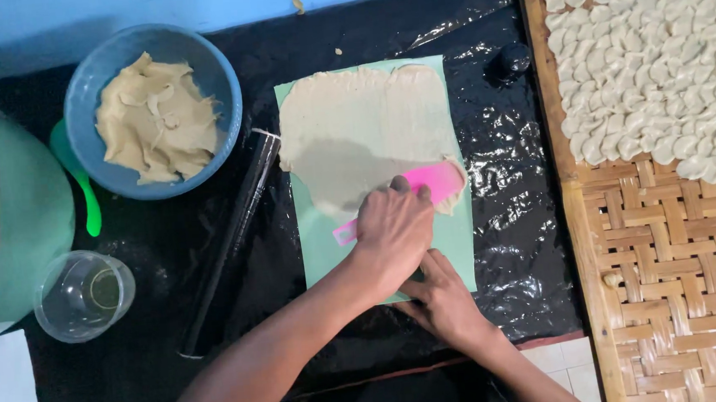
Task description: Spreading cracker dough on a plastic sheet, rolling it flat, and cutting circular shapes for drying.
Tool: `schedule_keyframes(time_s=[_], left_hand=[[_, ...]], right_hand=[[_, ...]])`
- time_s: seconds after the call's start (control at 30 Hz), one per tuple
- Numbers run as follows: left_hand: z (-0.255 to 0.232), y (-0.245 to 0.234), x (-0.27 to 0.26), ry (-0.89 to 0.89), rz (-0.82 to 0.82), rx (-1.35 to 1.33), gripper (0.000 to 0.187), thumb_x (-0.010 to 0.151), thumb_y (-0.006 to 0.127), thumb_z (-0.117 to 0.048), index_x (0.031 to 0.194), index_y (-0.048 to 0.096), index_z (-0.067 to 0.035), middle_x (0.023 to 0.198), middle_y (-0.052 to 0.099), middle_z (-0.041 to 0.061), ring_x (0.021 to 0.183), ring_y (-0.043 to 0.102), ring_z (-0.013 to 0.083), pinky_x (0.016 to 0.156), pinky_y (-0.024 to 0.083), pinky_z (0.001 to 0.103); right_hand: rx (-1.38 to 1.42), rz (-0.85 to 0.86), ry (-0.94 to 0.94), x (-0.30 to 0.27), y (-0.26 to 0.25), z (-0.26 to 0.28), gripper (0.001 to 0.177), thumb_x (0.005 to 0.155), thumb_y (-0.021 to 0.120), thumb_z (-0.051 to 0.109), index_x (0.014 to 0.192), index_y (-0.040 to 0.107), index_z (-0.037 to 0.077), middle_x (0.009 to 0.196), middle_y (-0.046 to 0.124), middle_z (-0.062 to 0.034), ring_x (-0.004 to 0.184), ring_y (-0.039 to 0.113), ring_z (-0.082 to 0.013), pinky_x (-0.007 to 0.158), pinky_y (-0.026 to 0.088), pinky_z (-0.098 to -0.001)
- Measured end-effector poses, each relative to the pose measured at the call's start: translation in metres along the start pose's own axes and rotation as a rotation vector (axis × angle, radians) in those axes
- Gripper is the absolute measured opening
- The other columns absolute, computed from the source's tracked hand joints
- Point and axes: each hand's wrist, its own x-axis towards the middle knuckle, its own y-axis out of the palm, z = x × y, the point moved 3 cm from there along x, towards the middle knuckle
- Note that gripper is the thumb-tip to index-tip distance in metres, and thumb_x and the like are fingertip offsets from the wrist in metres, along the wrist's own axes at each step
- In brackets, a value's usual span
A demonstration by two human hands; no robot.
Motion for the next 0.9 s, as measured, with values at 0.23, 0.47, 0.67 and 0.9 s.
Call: schedule_keyframes(time_s=[0.23,0.47,0.67,0.9], left_hand=[[0.002,-0.012,-0.004,0.010,0.008,-0.030,0.030,0.088,0.060,-0.016,0.113,0.067,-0.001,0.098,0.068,0.021,0.081,0.074,0.0317,0.062,0.057,0.040],[0.009,-0.008,-0.031,-0.003,0.053,-0.077,0.045,0.085,0.061,-0.016,0.128,0.062,-0.003,0.102,0.066,0.022,0.081,0.072,0.0338,0.062,0.057,0.044],[0.029,-0.016,-0.057,-0.030,0.082,-0.164,0.057,0.084,0.060,-0.011,0.141,0.058,-0.012,0.104,0.065,0.021,0.078,0.071,0.0338,0.066,0.057,0.046],[0.113,-0.117,-0.108,-0.396,-0.253,-0.299,0.048,0.095,0.058,-0.019,0.143,0.057,-0.017,0.107,0.070,0.024,0.083,0.069,0.0454,0.070,0.055,0.056]], right_hand=[[-0.009,-0.047,-0.055,0.001,-0.004,0.005,0.034,0.069,0.083,0.015,0.102,0.078,0.009,0.118,0.060,-0.0166,0.110,0.056,-0.0394,0.094,0.049,-0.0464],[-0.011,0.039,0.042,0.000,0.000,-0.001,0.031,0.070,0.084,0.016,0.099,0.079,0.008,0.116,0.058,-0.0172,0.104,0.056,-0.0369,0.092,0.049,-0.0449],[0.030,0.014,-0.009,0.012,-0.013,0.018,0.036,0.071,0.084,0.016,0.105,0.077,0.008,0.118,0.060,-0.0130,0.108,0.057,-0.0341,0.093,0.049,-0.0440],[0.011,0.026,0.011,0.016,-0.019,0.029,0.056,0.072,0.083,0.016,0.127,0.074,0.017,0.114,0.061,-0.0089,0.101,0.058,-0.0287,0.089,0.051,-0.0399]])
